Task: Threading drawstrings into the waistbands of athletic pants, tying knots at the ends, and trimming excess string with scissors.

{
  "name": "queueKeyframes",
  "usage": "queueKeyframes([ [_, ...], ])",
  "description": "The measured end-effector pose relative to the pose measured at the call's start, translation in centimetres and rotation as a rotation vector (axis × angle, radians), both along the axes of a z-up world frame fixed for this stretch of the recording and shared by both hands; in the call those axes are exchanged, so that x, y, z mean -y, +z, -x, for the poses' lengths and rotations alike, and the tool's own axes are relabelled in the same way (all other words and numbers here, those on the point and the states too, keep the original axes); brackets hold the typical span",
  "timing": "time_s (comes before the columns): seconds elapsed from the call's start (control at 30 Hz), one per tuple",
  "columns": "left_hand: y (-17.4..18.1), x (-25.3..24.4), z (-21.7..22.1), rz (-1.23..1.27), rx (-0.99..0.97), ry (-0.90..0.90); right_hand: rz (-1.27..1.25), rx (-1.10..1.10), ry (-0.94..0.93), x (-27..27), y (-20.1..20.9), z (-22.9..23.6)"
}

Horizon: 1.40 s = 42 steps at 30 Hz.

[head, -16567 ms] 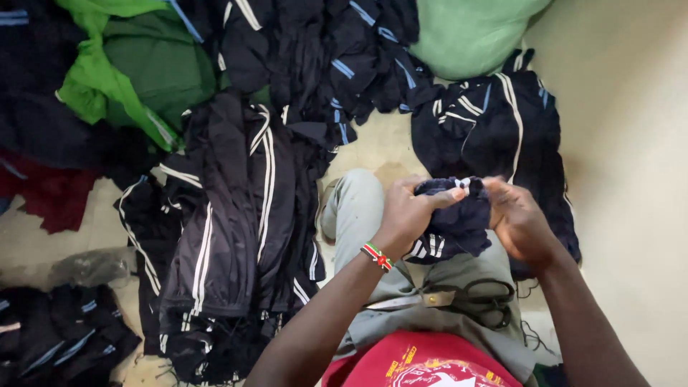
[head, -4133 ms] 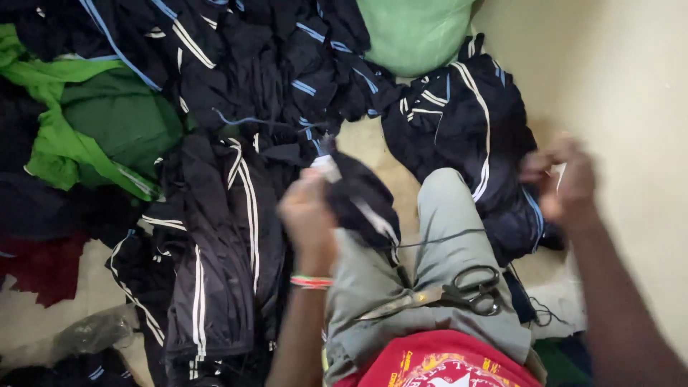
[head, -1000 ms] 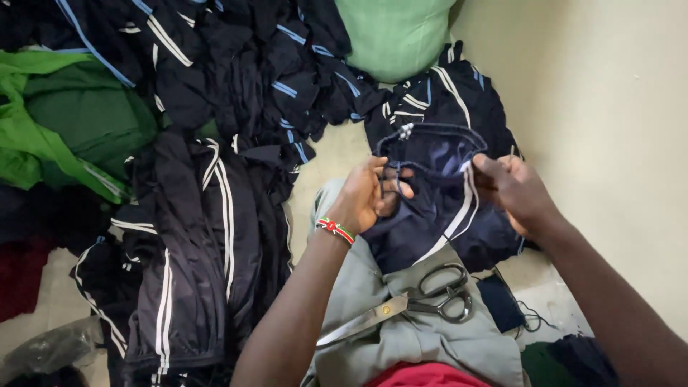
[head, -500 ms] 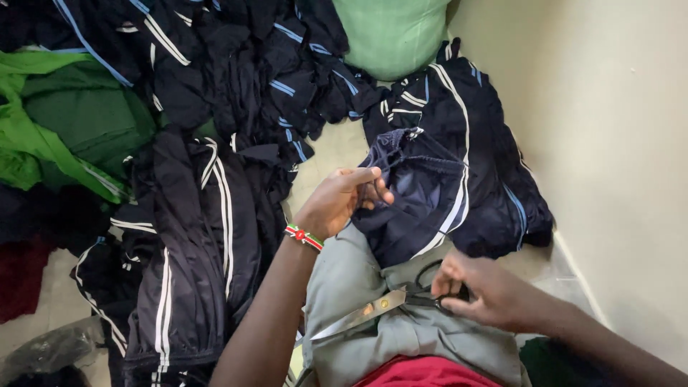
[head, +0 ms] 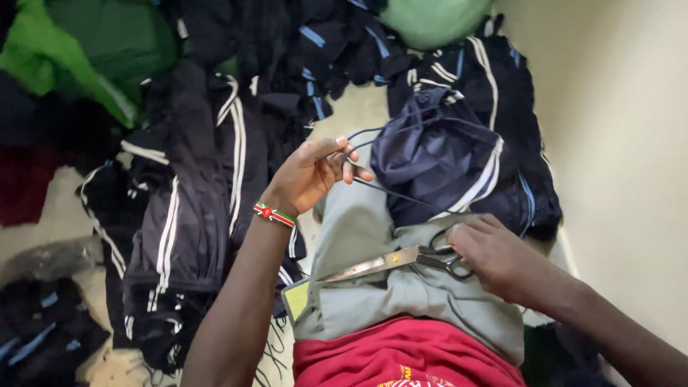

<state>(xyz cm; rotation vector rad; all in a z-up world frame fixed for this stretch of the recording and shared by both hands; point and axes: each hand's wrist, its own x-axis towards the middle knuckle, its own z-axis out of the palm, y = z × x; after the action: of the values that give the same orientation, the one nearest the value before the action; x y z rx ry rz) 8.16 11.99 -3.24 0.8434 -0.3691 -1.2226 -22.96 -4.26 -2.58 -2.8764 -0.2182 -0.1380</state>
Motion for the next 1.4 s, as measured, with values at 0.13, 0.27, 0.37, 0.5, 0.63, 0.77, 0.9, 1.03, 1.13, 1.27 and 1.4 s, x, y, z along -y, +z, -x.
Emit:
queueKeyframes([
  [0.13,-1.7,-2.2,-0.5,0.107,-0.159,-0.021,0.023,-0.152,0.039,-0.4,1.1,-0.5],
  [0.27,-1.8,-3.9,-0.2,0.117,-0.112,-0.024,-0.146,-0.352,-0.026,0.4,1.0,-0.8],
  [0.37,-3.2,-5.3,-0.4,0.065,-0.130,0.015,-0.344,-0.547,-0.242,1.5,0.5,-0.7],
  [0.5,-4.5,-6.1,-0.1,0.103,-0.204,0.058,-1.447,-0.776,-1.179,-0.3,4.5,-3.1],
  [0.63,-4.2,-6.3,0.2,0.016,-0.137,0.157,-0.907,-0.871,-0.839,1.1,1.7,-1.4],
  [0.77,-3.4,-5.7,0.6,-0.021,-0.084,0.248,-1.297,-0.769,-0.732,2.2,-1.2,-1.1],
  [0.9,-3.3,-5.3,1.6,-0.067,-0.031,0.243,-1.458,-0.792,-0.902,-0.2,-0.6,-5.8],
  [1.03,-3.2,-4.9,2.7,-0.138,0.045,0.316,-1.419,-0.634,-0.582,-2.7,0.1,-10.6],
  [1.13,-3.2,-4.5,3.5,-0.234,0.145,0.347,-1.439,-0.551,-0.595,-4.1,1.1,-13.1],
  [1.27,-7.0,-7.2,1.3,-0.318,0.162,0.502,-0.889,-0.442,-0.339,-2.3,-0.1,-10.6],
  [1.4,-6.7,-8.1,-1.0,-0.306,0.090,0.513,-0.614,-0.666,-0.334,-0.8,0.0,-4.5],
])
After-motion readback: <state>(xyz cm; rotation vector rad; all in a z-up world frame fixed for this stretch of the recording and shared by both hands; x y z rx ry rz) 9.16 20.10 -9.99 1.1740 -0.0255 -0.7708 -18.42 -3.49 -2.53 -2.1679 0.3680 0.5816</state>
